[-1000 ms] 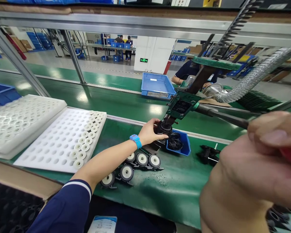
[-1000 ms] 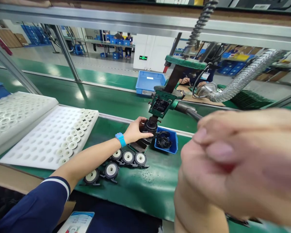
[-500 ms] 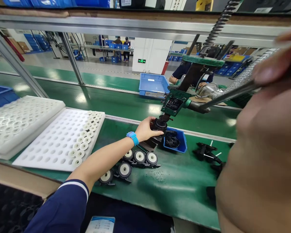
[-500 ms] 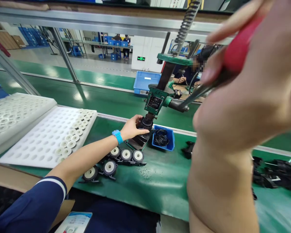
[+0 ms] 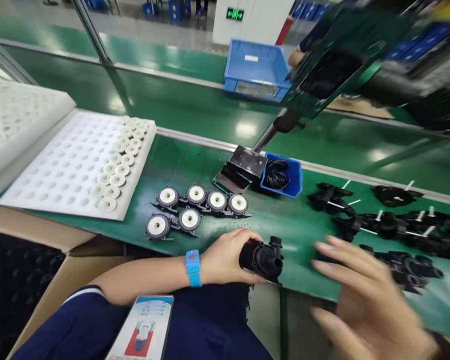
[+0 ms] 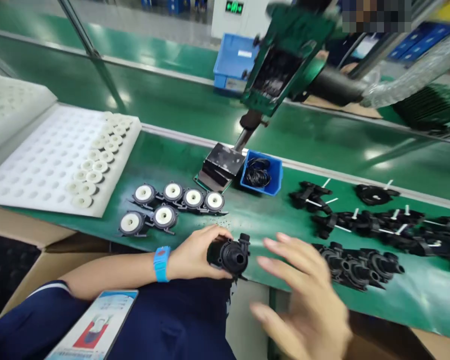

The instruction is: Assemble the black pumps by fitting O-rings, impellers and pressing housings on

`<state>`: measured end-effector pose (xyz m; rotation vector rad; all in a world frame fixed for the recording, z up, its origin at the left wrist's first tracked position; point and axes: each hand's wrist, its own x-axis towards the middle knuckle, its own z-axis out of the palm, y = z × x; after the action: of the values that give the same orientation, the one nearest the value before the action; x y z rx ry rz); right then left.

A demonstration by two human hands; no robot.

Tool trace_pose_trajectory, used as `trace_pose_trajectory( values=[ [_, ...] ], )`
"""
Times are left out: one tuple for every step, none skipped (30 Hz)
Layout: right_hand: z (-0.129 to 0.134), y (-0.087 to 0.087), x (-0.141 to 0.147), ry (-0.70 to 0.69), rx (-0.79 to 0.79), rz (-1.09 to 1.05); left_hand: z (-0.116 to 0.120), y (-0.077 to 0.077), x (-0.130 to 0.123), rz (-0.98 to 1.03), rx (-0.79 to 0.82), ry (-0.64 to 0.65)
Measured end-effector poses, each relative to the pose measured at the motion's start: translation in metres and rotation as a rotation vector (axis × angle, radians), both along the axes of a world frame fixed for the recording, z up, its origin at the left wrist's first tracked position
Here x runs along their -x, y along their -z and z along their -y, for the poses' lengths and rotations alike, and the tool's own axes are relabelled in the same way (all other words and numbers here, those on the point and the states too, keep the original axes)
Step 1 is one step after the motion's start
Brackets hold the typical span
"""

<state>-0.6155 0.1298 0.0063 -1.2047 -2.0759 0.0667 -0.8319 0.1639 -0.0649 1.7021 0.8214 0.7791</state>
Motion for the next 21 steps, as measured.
trace_pose_trajectory(
  values=[
    [0.006,0.01,0.007,-0.049,0.045,0.042,-0.001,0.014,-0.001,-0.017,0.004,0.0],
    [0.011,0.021,0.012,-0.084,0.089,0.093,-0.002,0.025,-0.002,-0.028,-0.001,0.004],
    [0.013,0.032,0.016,-0.096,0.12,0.139,-0.003,0.034,-0.002,-0.032,-0.013,0.014],
    [0.015,0.042,0.018,-0.084,0.141,0.172,-0.005,0.04,-0.002,-0.029,-0.026,0.026],
    [0.016,0.051,0.019,-0.071,0.148,0.18,-0.006,0.043,-0.002,-0.022,-0.039,0.041],
    [0.016,0.058,0.02,-0.062,0.156,0.176,-0.006,0.045,-0.001,-0.012,-0.05,0.054],
    [0.016,0.063,0.021,-0.052,0.168,0.163,-0.007,0.046,-0.001,0.0,-0.06,0.063],
    [0.016,0.065,0.021,-0.044,0.192,0.153,-0.007,0.046,0.0,0.012,-0.066,0.07],
    [0.016,0.066,0.021,-0.036,0.222,0.146,-0.008,0.045,0.0,0.021,-0.069,0.073],
    [0.016,0.066,0.021,-0.034,0.257,0.146,-0.008,0.045,0.0,0.025,-0.068,0.077],
    [0.016,0.065,0.02,-0.037,0.291,0.146,-0.008,0.044,0.0,0.023,-0.063,0.082],
    [0.015,0.063,0.02,-0.042,0.323,0.148,-0.008,0.044,0.0,0.015,-0.057,0.089],
    [0.015,0.061,0.02,-0.047,0.347,0.149,-0.009,0.044,0.0,0.004,-0.05,0.099],
    [0.015,0.06,0.019,-0.054,0.358,0.147,-0.009,0.044,0.0,-0.005,-0.044,0.109],
    [0.015,0.059,0.018,-0.062,0.363,0.145,-0.01,0.044,0.001,-0.009,-0.041,0.118],
    [0.015,0.058,0.018,-0.068,0.369,0.147,-0.01,0.044,0.001,-0.008,-0.038,0.125],
    [0.015,0.057,0.017,-0.073,0.371,0.151,-0.011,0.044,0.001,-0.003,-0.035,0.131],
    [0.014,0.057,0.017,-0.081,0.369,0.155,-0.011,0.044,0.002,0.002,-0.03,0.137],
    [0.014,0.056,0.016,-0.089,0.366,0.159,-0.012,0.043,0.002,0.003,-0.022,0.143],
    [0.014,0.056,0.016,-0.095,0.367,0.163,-0.012,0.042,0.002,-0.003,-0.013,0.15],
    [0.013,0.056,0.016,-0.101,0.369,0.166,-0.013,0.042,0.003,-0.014,-0.001,0.156]
  ],
)
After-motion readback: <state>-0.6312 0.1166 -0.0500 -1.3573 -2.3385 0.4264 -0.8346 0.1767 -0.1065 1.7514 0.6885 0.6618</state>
